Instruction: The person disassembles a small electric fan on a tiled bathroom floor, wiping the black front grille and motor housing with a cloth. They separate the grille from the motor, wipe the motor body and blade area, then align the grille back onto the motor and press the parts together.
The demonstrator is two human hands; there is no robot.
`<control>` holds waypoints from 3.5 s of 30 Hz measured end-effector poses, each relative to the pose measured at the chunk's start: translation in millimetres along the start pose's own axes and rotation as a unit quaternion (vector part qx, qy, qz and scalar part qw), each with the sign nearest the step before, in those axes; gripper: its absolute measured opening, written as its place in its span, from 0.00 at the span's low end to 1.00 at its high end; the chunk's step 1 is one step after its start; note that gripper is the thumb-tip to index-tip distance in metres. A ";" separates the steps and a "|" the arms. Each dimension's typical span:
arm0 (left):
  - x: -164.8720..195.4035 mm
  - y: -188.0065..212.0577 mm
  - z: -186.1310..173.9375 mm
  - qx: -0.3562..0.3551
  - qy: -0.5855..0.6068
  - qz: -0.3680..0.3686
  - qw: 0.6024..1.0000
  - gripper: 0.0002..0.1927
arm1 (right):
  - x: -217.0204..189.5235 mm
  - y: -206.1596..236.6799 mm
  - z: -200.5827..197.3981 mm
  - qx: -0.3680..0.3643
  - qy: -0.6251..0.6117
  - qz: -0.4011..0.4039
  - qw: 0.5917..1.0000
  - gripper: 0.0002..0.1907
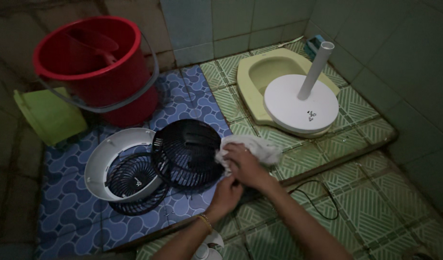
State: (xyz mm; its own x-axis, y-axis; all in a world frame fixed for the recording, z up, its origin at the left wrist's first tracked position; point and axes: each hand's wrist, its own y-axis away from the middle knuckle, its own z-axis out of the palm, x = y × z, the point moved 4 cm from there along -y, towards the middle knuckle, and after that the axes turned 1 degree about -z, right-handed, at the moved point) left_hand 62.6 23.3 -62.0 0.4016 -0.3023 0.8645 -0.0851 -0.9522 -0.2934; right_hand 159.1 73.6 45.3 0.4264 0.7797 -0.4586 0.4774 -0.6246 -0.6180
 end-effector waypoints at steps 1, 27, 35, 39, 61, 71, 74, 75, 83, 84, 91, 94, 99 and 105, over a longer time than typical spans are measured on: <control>-5.6 0.6 1.7 -0.011 0.021 -0.045 0.999 0.12 | 7.4 3.4 5.5 0.000 -0.012 -0.010 1.000 0.11; -17.5 18.1 -23.9 -0.034 0.099 -0.157 0.982 0.18 | -10.8 81.7 -0.3 0.002 -0.024 0.069 0.997 0.29; -22.0 15.8 -22.6 -0.060 0.196 -0.187 0.961 0.20 | 43.1 95.2 -7.0 0.051 0.069 0.379 0.922 0.14; -27.0 19.5 -34.9 -0.036 0.229 -0.226 0.946 0.20 | 73.5 107.0 -38.4 0.199 -0.040 0.479 0.854 0.17; -26.5 2.0 -54.6 -0.030 0.310 -0.225 0.923 0.21 | 18.9 89.1 42.5 -0.028 -0.558 0.525 0.642 0.19; 4.2 53.7 -25.8 0.122 0.112 -0.208 0.964 0.41 | -1.0 84.5 38.8 0.091 -0.532 0.532 0.653 0.16; -7.3 55.7 -22.9 0.075 0.082 -0.308 0.945 0.39 | -0.7 94.7 43.5 0.112 -0.443 0.541 0.706 0.17; -11.4 53.4 -23.0 0.070 0.052 -0.334 0.939 0.39 | 0.3 97.9 44.9 0.116 -0.405 0.544 0.726 0.18; -27.1 50.7 -30.6 0.166 0.275 -0.375 0.870 0.33 | -21.3 124.2 28.0 0.064 -0.124 0.304 0.942 0.17; -29.7 51.4 -34.7 0.170 0.284 -0.376 0.866 0.34 | -20.9 127.9 22.2 0.045 -0.165 0.313 0.934 0.17; -32.6 55.0 -44.1 0.106 0.379 -0.465 0.793 0.30 | 8.0 121.0 -51.4 -0.027 -0.120 0.527 0.841 0.21; -27.1 53.2 -44.0 0.107 0.419 -0.462 0.774 0.29 | -2.7 108.5 -58.9 -0.110 -0.130 0.439 0.882 0.20; -27.2 51.4 -40.8 0.127 0.426 -0.461 0.768 0.26 | -9.4 114.4 -79.9 -0.416 -0.091 0.284 0.859 0.17; -27.0 50.8 -40.6 0.088 0.474 -0.439 0.758 0.23 | 12.5 101.3 -104.6 -0.035 -0.244 0.412 0.877 0.16</control>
State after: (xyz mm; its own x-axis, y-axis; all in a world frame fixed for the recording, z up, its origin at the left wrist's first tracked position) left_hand 10.4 -18.7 -83.6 -0.6112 0.4685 0.6379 -0.0076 -0.8094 0.5872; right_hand 293.2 15.3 43.8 0.2767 -0.0231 -0.9607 0.2151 -0.9729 0.0853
